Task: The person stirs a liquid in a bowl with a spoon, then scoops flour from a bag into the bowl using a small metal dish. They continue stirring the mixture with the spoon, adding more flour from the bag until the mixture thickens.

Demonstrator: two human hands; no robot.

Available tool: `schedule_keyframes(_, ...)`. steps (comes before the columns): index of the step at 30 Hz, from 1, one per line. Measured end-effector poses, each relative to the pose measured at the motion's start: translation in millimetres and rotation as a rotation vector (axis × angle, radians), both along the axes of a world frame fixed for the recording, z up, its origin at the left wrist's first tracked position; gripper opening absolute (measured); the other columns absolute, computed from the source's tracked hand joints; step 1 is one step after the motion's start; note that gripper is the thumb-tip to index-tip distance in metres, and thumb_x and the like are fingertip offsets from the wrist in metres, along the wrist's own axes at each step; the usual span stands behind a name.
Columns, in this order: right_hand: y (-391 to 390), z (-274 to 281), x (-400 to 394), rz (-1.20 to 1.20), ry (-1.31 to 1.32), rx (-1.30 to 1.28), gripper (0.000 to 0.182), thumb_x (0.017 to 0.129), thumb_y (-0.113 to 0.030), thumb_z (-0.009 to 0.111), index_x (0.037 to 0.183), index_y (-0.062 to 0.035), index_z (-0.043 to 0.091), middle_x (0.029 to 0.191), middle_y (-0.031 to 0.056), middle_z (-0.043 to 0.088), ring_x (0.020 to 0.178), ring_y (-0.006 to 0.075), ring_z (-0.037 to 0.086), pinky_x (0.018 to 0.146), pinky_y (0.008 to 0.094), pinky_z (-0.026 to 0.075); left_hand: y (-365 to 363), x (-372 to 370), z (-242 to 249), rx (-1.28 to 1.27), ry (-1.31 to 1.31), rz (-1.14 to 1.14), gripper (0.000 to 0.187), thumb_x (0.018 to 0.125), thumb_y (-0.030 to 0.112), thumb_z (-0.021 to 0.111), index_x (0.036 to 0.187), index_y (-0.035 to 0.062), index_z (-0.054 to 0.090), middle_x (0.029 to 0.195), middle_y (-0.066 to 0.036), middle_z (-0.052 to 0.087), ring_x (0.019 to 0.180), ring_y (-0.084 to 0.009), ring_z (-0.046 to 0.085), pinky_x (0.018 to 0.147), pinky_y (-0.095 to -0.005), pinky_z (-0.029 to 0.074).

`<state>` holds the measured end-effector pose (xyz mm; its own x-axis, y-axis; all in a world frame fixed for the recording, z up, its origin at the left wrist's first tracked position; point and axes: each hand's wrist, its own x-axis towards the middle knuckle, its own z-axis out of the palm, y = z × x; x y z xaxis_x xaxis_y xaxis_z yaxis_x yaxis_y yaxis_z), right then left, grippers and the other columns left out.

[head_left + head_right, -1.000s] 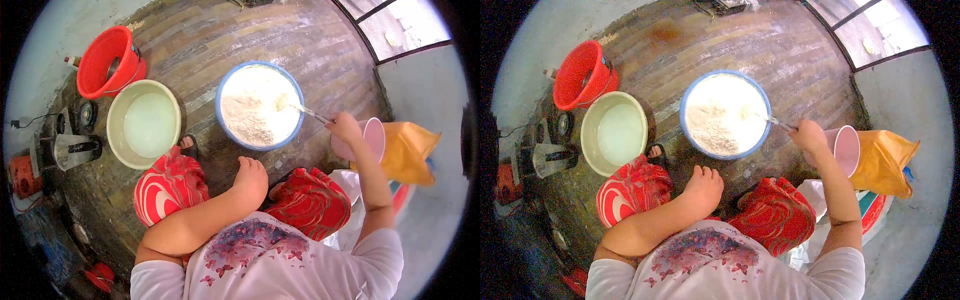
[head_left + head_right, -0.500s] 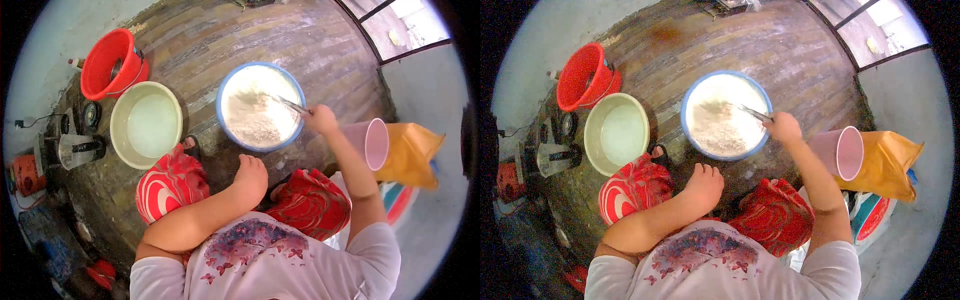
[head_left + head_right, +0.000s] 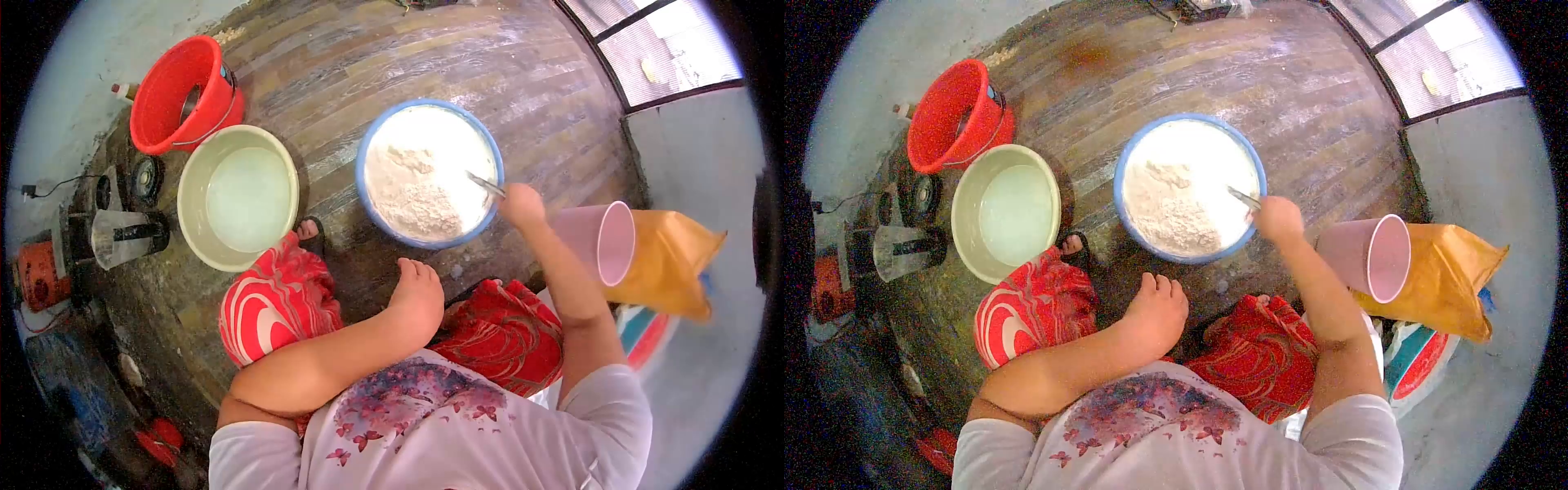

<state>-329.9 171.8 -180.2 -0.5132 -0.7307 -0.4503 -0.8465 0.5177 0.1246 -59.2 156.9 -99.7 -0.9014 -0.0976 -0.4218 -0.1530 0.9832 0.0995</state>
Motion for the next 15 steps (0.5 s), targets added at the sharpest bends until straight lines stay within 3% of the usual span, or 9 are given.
schedule_keyframes(2,-8,-1,11,-0.113,-0.192,-0.139,0.027,0.073,-0.029,0.058,0.092,-0.0107,0.062,0.084,0.0143,0.061,0.079,0.0309,0.059,0.071,0.0416,0.046,0,-2,2,0.020,-0.015,0.001,0.034,0.076,0.017,0.047,0.102,-0.0033,0.055,0.097,-0.019,0.053,0.094,-0.0326,0.048,0.083,-0.0486,0.034)
schedule_keyframes(7,-15,39,19,-0.145,-0.307,-0.167,0.026,0.073,-0.030,0.059,0.092,-0.0119,0.062,0.081,0.0146,0.060,0.078,0.0310,0.058,0.070,0.0420,0.045,-6,-3,5,0.004,-0.016,0.007,0.032,0.076,0.017,0.048,0.100,-0.0026,0.056,0.097,-0.019,0.052,0.094,-0.0327,0.048,0.082,-0.0477,0.034)
schedule_keyframes(9,-9,62,11,-0.101,-0.315,-0.184,0.026,0.073,-0.030,0.059,0.092,-0.0129,0.062,0.080,0.0147,0.060,0.077,0.0311,0.058,0.069,0.0419,0.045,-10,-5,11,0.080,-0.171,0.009,0.040,0.077,0.018,0.050,0.110,-0.0042,0.053,0.115,-0.023,0.047,0.106,-0.0367,0.043,0.088,-0.0517,0.030)
schedule_keyframes(10,-2,72,7,-0.117,-0.319,-0.204,0.025,0.073,-0.030,0.059,0.092,-0.0139,0.062,0.079,0.0150,0.060,0.076,0.0312,0.058,0.069,0.0420,0.045,-9,-3,9,0.082,-0.168,0.011,0.040,0.077,0.018,0.050,0.110,-0.0042,0.053,0.115,-0.023,0.047,0.106,-0.0367,0.043,0.088,-0.0517,0.030)
schedule_keyframes(12,6,86,-1,-0.132,-0.323,-0.219,0.025,0.074,-0.030,0.058,0.092,-0.0149,0.063,0.079,0.0154,0.060,0.075,0.0312,0.058,0.068,0.0421,0.045,-8,2,3,0.010,0.030,0.007,0.033,0.074,0.018,0.049,0.099,-0.0034,0.056,0.096,-0.019,0.052,0.094,-0.0330,0.048,0.081,-0.0472,0.035)
schedule_keyframes(15,12,90,-9,-0.006,-0.175,-0.159,0.022,0.074,-0.029,0.057,0.092,-0.0174,0.063,0.079,0.0140,0.061,0.075,0.0308,0.059,0.067,0.0415,0.046,-5,0,4,0.025,-0.013,-0.011,0.035,0.075,0.018,0.049,0.100,-0.0047,0.056,0.098,-0.020,0.052,0.094,-0.0333,0.048,0.081,-0.0481,0.034)
